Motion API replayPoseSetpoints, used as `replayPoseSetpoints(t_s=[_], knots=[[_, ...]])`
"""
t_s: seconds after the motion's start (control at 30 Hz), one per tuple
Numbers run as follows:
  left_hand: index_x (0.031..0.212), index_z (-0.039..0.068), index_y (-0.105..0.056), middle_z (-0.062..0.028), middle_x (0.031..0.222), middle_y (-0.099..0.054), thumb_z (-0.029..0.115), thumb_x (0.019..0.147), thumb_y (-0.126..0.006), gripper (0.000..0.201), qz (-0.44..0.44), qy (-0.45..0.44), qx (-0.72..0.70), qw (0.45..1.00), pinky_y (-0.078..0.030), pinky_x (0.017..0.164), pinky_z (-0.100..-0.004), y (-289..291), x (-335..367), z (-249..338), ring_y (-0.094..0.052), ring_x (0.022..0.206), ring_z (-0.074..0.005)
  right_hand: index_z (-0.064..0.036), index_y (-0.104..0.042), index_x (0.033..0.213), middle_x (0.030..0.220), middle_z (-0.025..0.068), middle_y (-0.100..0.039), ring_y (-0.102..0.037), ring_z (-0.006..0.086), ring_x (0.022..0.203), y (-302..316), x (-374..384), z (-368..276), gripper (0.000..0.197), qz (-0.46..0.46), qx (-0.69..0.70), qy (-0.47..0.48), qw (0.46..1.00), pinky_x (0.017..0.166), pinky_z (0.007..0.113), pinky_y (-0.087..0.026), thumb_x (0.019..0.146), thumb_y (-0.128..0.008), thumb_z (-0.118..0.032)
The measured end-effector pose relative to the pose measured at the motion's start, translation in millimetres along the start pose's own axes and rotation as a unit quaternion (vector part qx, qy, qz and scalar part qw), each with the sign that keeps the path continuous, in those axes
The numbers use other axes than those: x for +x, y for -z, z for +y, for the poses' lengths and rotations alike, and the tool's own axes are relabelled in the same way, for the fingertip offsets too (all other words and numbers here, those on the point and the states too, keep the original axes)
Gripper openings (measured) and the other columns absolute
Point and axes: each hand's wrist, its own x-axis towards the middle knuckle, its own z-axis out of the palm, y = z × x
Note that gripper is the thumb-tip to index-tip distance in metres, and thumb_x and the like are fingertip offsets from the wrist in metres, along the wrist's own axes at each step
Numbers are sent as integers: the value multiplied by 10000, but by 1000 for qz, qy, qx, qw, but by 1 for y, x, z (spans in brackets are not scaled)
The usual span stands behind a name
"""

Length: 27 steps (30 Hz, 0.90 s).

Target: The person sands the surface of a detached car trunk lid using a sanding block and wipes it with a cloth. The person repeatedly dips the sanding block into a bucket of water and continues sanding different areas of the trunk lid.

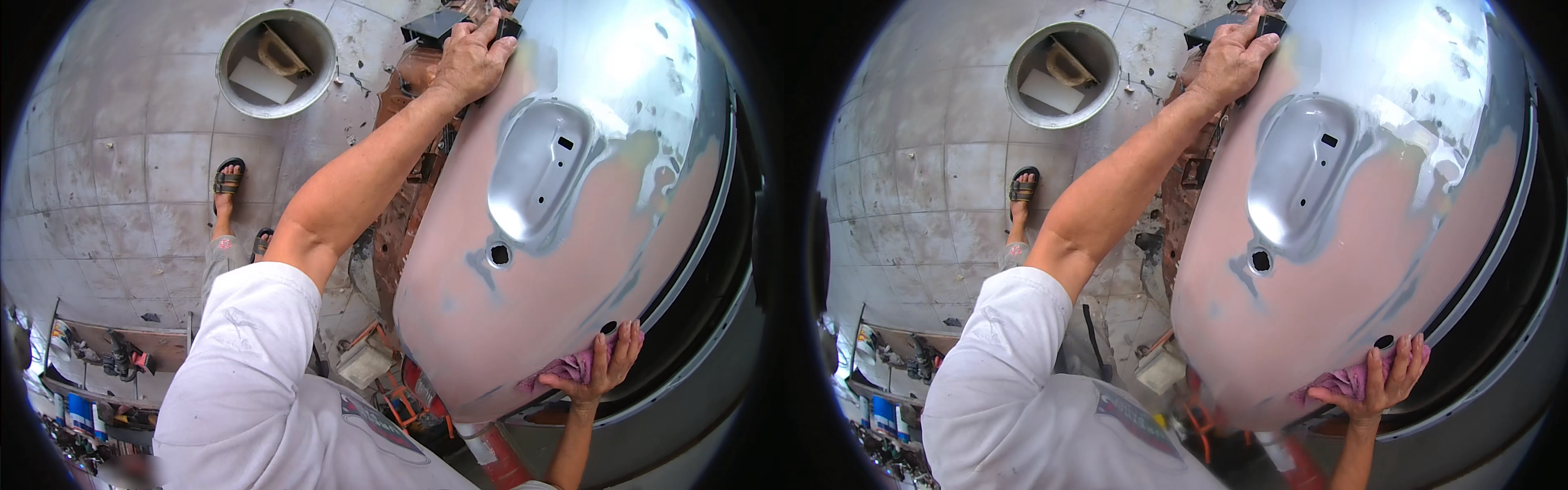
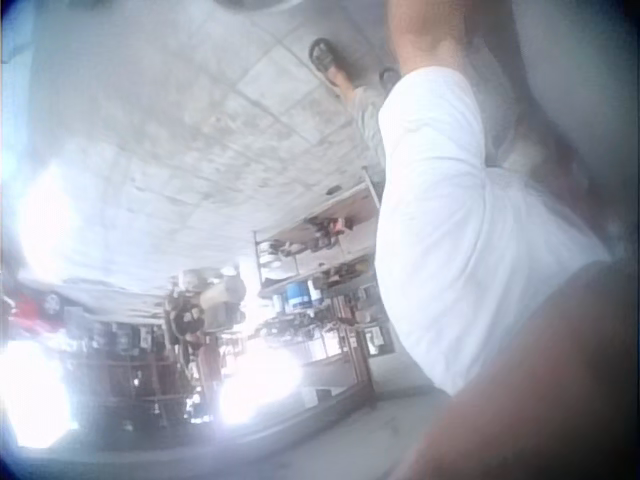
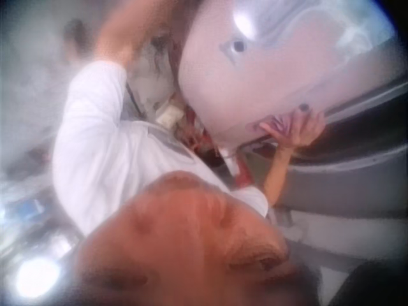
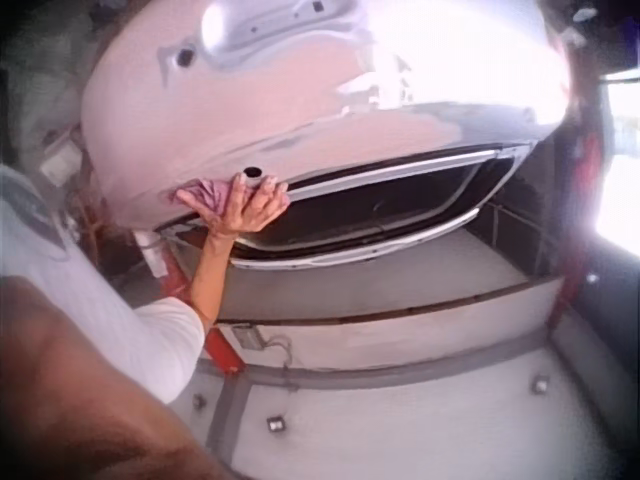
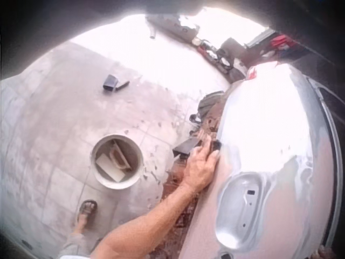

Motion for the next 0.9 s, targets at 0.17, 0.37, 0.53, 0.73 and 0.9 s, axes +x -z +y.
replayPoseSetpoints(t_s=[0.17, 0.37, 0.53, 0.73, 0.9], knots=[[1664, 33, -440, -282, 1569, -478, 276, 1069, -613, 666, -41, 22, -12, 999, -340, 1257, -523, 39, -212, 5, -470, 1449, -459, -220, -589, 1544, 1647, 191, -497, -450, 500, 1515, 8, -6, -9, 1173, -18, 0, -19, 1000, 1240, 737, -325, 671, -681, -998], [1670, 48, -433, -295, 1491, -515, 341, 1078, -597, 680, -37, 40, -7, 998, -362, 1224, -525, 21, -141, 8, -490, 1410, -467, -201, -584, 1541, 1633, 200, -507, -455, 508, 1503, 9, -7, -7, 1178, -26, 0, -16, 1000, 1227, 744, -344, 674, -689, -991], [1650, 29, -440, -311, 1520, -522, 417, 1088, -567, 694, -18, -52, 58, 997, -401, 1193, -509, 0, -4, -9, -510, 1377, -475, -191, -592, 1528, 1610, 216, -526, -468, 492, 1500, 0, 10, -2, 1176, 10, -1, 6, 1000, 1224, 730, -361, 675, -676, -996], [1685, 14, -379, -319, 1634, -373, 268, 1078, -571, 685, -87, 91, 17, 992, -330, 1251, -563, 64, -343, 28, -410, 1491, -494, -170, -599, 1524, 1606, 219, -530, -478, 486, 1494, 8, -1, -8, 1180, -10, -9, -4, 1000, 1224, 718, -368, 676, -681, -988], [1650, 49, -455, -329, 1512, -498, 361, 1078, -591, 666, -22, 49, 0, 999, -398, 1194, -526, 29, -192, 5, -490, 1388, -510, -143, -654, 1468, 1585, 224, -562, -512, 489, 1470, 0, 3, -5, 1142, 16, 2, 7, 1000, 1211, 708, -385, 688, -689, -976]])
